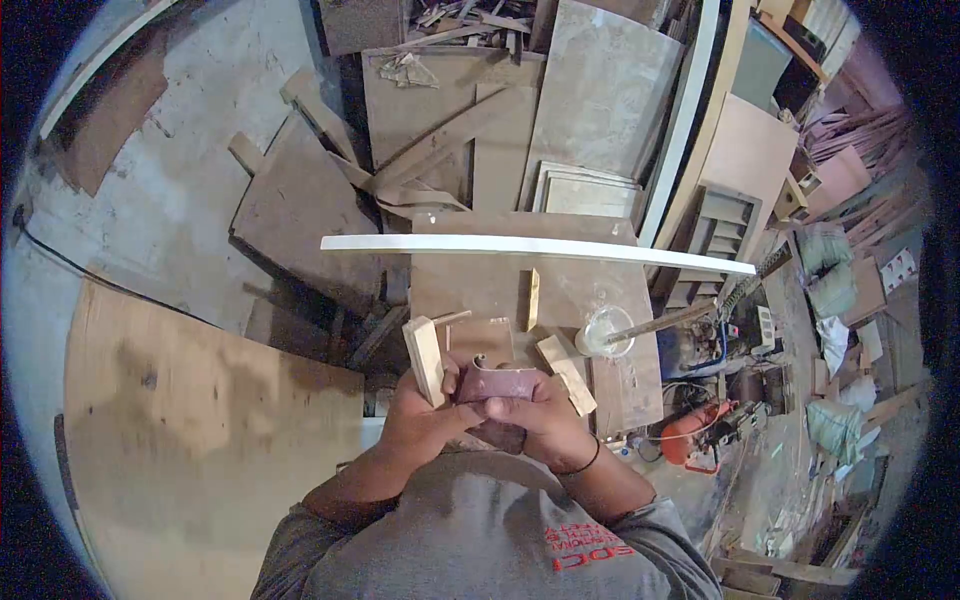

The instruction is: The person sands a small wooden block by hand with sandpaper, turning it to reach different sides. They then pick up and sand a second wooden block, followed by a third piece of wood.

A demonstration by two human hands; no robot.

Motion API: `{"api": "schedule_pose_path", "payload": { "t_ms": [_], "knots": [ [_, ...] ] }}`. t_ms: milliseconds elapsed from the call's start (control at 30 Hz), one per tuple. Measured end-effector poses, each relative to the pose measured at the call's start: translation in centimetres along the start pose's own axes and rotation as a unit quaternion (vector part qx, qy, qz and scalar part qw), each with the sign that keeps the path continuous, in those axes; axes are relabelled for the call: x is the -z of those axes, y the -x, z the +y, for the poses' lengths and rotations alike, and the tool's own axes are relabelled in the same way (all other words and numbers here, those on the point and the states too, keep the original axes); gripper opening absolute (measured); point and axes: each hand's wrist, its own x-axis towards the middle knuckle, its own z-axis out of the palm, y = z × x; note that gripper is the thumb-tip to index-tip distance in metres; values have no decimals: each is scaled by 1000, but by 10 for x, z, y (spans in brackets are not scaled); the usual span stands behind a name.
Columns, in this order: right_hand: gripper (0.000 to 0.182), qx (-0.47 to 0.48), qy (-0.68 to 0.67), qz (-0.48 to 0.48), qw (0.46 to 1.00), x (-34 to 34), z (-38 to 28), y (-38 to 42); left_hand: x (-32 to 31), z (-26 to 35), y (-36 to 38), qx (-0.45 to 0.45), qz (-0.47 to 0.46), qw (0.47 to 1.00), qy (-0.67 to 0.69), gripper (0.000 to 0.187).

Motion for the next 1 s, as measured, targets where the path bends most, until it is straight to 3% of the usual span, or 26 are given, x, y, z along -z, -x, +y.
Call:
{"api": "schedule_pose_path", "payload": {
  "t_ms": [100,167,267,333,433,567,667,733,833,967,1000],
  "knots": [
    [37,-3,-25,27,999,5,4,-2,18,-1,2,72,17,993,87,32],
    [34,-6,-25,47,999,4,2,-1,11,10,0,63,13,996,58,30],
    [31,32,71,-15,997,17,6,-6,12,2,-4,46,-21,999,14,28],
    [26,25,67,16,997,12,5,-7,14,2,-6,53,-42,997,-47,28],
    [22,27,69,70,995,8,6,-7,11,9,-4,66,21,998,-10,28],
    [21,77,87,141,983,2,14,-13,6,15,-8,15,-6,999,-34,28],
    [21,-7,144,143,979,-10,-1,-7,11,5,-8,34,-14,999,-28,28],
    [20,18,88,110,990,-6,3,-10,20,-3,-9,46,6,998,-41,29],
    [18,66,102,59,991,-6,5,-14,20,6,-9,-49,31,976,-209,31],
    [19,63,173,-24,983,10,14,-15,12,12,-10,-71,25,978,-193,34],
    [19,35,136,-11,990,8,13,-13,14,8,-11,-64,20,978,-197,34]
  ]
}}
